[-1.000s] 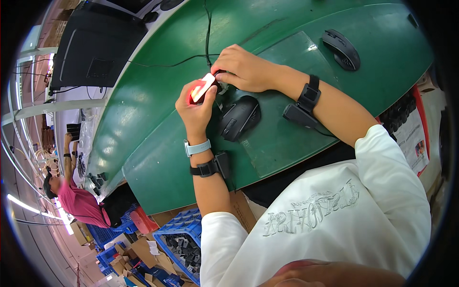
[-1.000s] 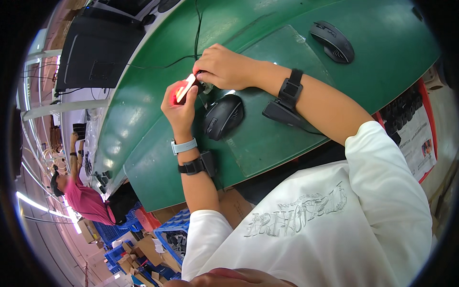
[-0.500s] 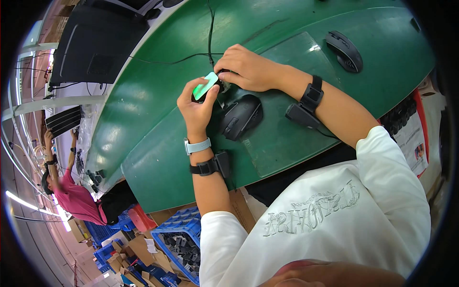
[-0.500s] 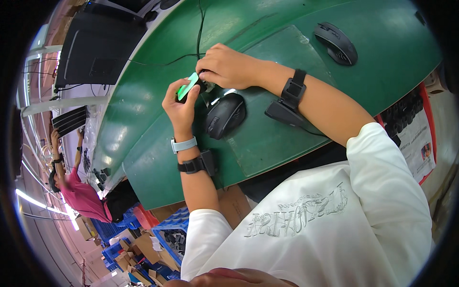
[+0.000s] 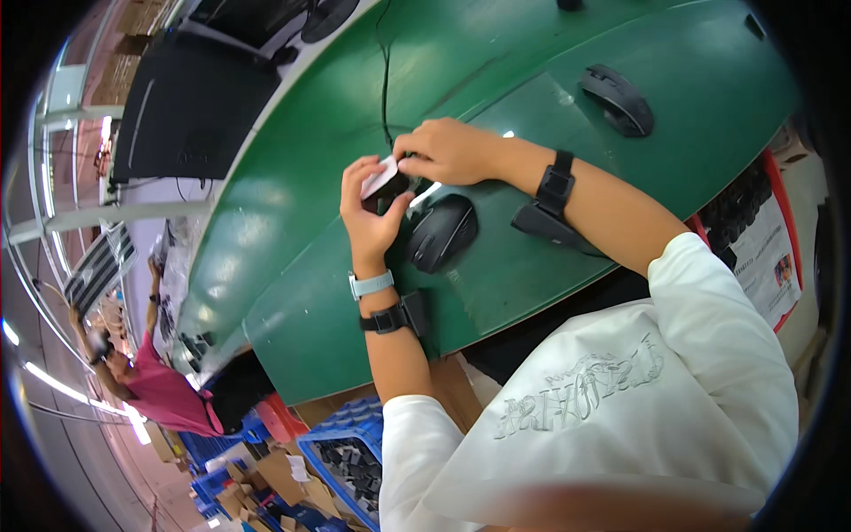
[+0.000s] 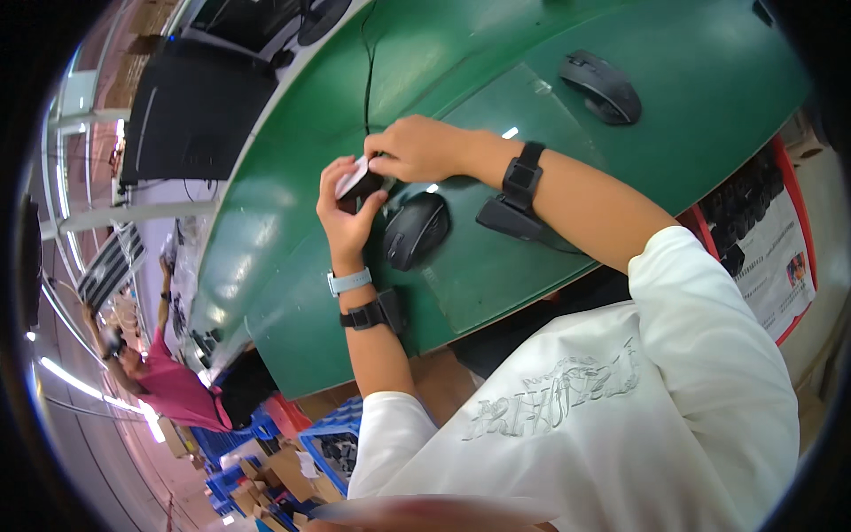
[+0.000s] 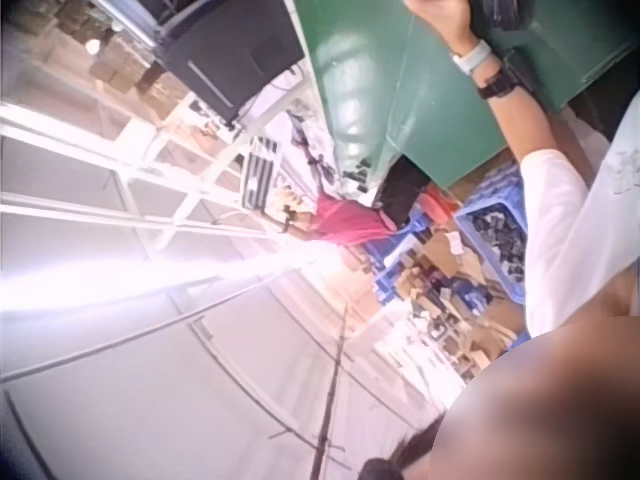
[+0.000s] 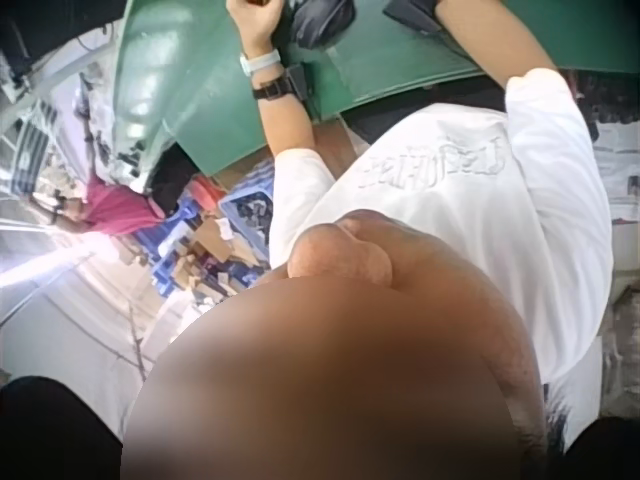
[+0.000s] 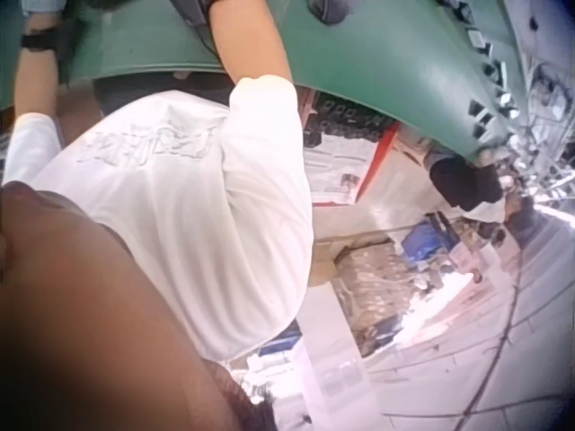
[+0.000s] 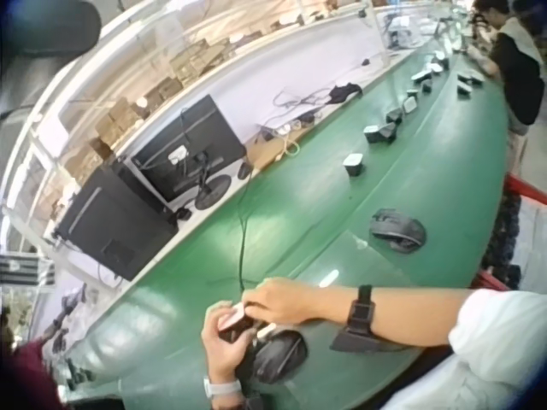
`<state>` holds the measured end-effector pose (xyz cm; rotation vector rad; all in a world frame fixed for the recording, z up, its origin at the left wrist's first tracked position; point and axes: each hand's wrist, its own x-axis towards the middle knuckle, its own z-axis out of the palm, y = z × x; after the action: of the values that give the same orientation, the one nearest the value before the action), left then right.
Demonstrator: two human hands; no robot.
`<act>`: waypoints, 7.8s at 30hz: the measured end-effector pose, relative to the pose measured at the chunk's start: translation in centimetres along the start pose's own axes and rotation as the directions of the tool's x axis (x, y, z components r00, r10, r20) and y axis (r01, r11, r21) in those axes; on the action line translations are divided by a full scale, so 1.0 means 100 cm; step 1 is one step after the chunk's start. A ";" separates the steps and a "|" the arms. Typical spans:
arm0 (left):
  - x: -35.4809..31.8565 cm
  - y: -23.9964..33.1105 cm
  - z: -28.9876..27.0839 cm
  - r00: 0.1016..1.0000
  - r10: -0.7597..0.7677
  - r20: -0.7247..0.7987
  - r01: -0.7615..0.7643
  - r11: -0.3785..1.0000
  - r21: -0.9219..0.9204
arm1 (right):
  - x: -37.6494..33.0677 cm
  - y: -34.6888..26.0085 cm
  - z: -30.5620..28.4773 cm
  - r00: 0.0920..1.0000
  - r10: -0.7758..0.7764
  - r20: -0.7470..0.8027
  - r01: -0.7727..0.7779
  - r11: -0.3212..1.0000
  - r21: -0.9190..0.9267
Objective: The person tests a computer mouse by moving it on a surface, then connects a cable to a charging dock. They place the mouse onto the dock to check the light, remove it, and then press the dock against a series of small white pads on the table before setting it aside.
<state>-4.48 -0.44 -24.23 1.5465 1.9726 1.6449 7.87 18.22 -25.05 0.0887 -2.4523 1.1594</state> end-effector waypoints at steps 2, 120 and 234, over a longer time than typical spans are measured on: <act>-0.002 0.000 -0.002 1.000 0.004 0.010 -0.006 0.986 0.166 | 0.000 0.002 -0.001 0.998 -0.005 -0.064 0.013 0.992 0.126; 0.016 -0.010 0.005 0.948 -0.319 0.018 0.267 0.759 -0.594 | 0.003 -0.011 -0.002 0.922 0.361 -0.140 -0.077 0.525 0.847; 0.020 -0.039 0.002 0.922 -0.381 -0.065 0.183 0.578 -0.795 | -0.160 -0.062 -0.083 0.960 0.263 -0.095 -0.278 0.854 -0.440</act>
<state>-7.55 1.71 -26.45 0.6762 1.1514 2.1600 26.70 18.52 -22.35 -0.4234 -2.6965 0.6497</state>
